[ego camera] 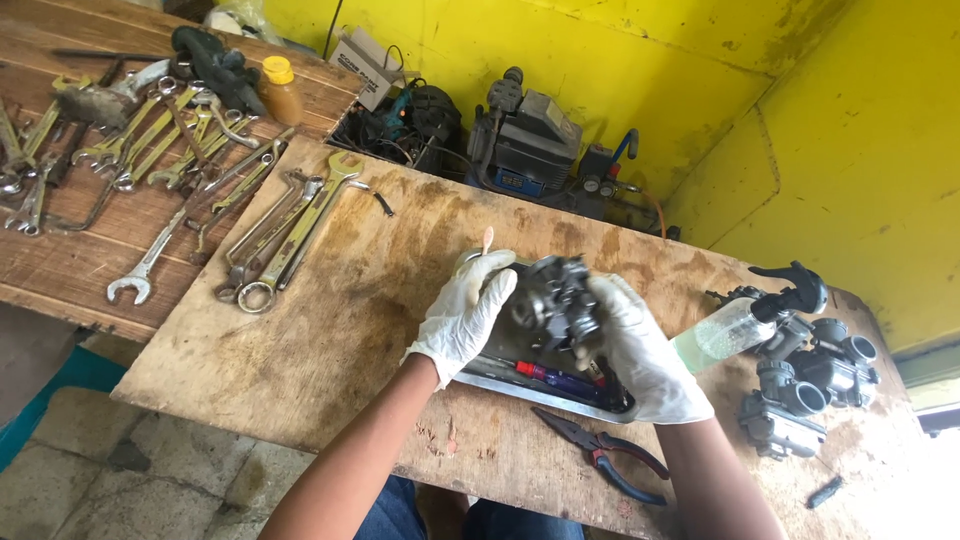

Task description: The person scrubs the interior of a carburetor with a toothbrush, then rotates and wipes the component with gloved hands. The person continues to scrub and wipe different sections of the carburetor throughout the clip.

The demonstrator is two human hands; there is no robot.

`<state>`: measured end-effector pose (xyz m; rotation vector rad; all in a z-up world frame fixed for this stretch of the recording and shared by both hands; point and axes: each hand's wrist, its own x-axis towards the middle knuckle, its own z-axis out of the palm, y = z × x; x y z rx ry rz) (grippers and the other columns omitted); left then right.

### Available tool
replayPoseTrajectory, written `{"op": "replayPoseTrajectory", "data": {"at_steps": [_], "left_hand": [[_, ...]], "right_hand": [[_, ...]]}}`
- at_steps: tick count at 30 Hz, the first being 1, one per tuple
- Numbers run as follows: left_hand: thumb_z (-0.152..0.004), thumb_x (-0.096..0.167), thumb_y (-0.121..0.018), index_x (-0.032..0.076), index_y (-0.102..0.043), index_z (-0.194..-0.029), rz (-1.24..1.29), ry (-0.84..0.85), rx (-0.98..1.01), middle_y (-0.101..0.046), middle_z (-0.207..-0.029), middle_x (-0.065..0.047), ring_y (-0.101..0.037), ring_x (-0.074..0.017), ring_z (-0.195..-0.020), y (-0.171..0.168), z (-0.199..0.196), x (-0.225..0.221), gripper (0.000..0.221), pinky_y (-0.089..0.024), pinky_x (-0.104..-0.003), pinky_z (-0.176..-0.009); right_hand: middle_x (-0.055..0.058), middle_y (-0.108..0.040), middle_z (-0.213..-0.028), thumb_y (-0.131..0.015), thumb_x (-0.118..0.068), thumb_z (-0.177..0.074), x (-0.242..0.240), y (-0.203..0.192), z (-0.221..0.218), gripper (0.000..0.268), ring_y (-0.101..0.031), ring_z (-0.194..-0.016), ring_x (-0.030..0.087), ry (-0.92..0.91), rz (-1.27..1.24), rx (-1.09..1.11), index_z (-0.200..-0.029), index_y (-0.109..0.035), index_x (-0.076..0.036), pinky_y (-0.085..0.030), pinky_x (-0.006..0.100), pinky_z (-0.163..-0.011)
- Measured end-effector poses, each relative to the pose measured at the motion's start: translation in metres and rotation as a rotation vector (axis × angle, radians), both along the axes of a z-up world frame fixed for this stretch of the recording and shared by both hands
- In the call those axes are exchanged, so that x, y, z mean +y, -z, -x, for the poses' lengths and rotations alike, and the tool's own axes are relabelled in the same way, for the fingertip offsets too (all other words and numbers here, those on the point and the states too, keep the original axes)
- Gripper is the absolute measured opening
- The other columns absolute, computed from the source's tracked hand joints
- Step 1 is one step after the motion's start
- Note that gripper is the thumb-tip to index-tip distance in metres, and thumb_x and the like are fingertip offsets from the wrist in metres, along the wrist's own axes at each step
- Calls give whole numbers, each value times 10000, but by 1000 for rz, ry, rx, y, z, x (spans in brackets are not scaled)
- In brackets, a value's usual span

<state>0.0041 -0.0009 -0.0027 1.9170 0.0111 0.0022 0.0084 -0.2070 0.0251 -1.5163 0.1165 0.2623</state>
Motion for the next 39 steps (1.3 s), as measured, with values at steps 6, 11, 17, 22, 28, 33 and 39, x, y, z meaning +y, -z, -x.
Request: {"op": "replayPoseTrajectory", "data": {"at_steps": [6,11,17,22,28,33,39], "left_hand": [[-994,633,-423,329,-551,-1449,-27,32,-1,-489,-1555,-94,-449,-340,-1446,0,1,1,562,-333,-497,-1220],[-975,679,-421,382,-545,-1450,-48,38,9,-479,-1568,-44,-422,-301,-1468,5,0,-1,574,-312,-479,-1232],[-970,671,-432,356,-545,-1449,-70,27,-8,-507,-1530,-71,-475,-305,-1427,9,0,-2,585,-336,-472,-1220],[-892,608,-590,279,-567,-1451,-6,50,-77,-516,-1506,-159,-464,-383,-1419,-8,16,-4,649,-352,-493,-1201],[-671,223,-928,155,-478,-1505,242,151,13,-577,-1428,-191,-562,-324,-1348,-5,15,-5,951,-452,-428,-1148],[-704,469,-869,305,-646,-1341,14,42,64,-677,-1337,-107,-600,-293,-1304,25,-2,-7,694,-471,-430,-1134],[-697,297,-888,217,-753,-1254,212,103,-170,-692,-1214,-95,-611,-204,-1186,43,-16,4,579,-476,-386,-1064]], "right_hand": [[229,-596,-741,-652,-420,-950,-14,8,-9,391,-603,-362,370,61,-123,12,-1076,-560,-61,-541,459,-262],[210,-587,-811,-680,-363,-944,-18,22,-12,320,-607,-369,401,91,-168,-4,-1091,-560,-105,-529,487,-255],[175,-570,-849,-666,-333,-960,-14,11,-4,288,-615,-369,371,110,-166,-13,-1108,-560,-109,-546,448,-268],[166,-560,-910,-681,-347,-950,-4,3,6,314,-627,-383,354,121,-158,6,-1127,-569,-112,-560,431,-284],[212,-552,-914,-696,-361,-938,5,13,12,438,-639,-397,379,83,-110,12,-1224,-568,-56,-574,459,-302],[221,-553,-767,-657,-355,-956,5,13,15,488,-648,-420,432,42,-125,40,-1261,-549,11,-580,509,-325],[284,-645,-814,-564,-79,-899,-9,27,9,532,-723,-565,437,-76,-143,0,-1418,-515,28,-617,490,-373]]}}
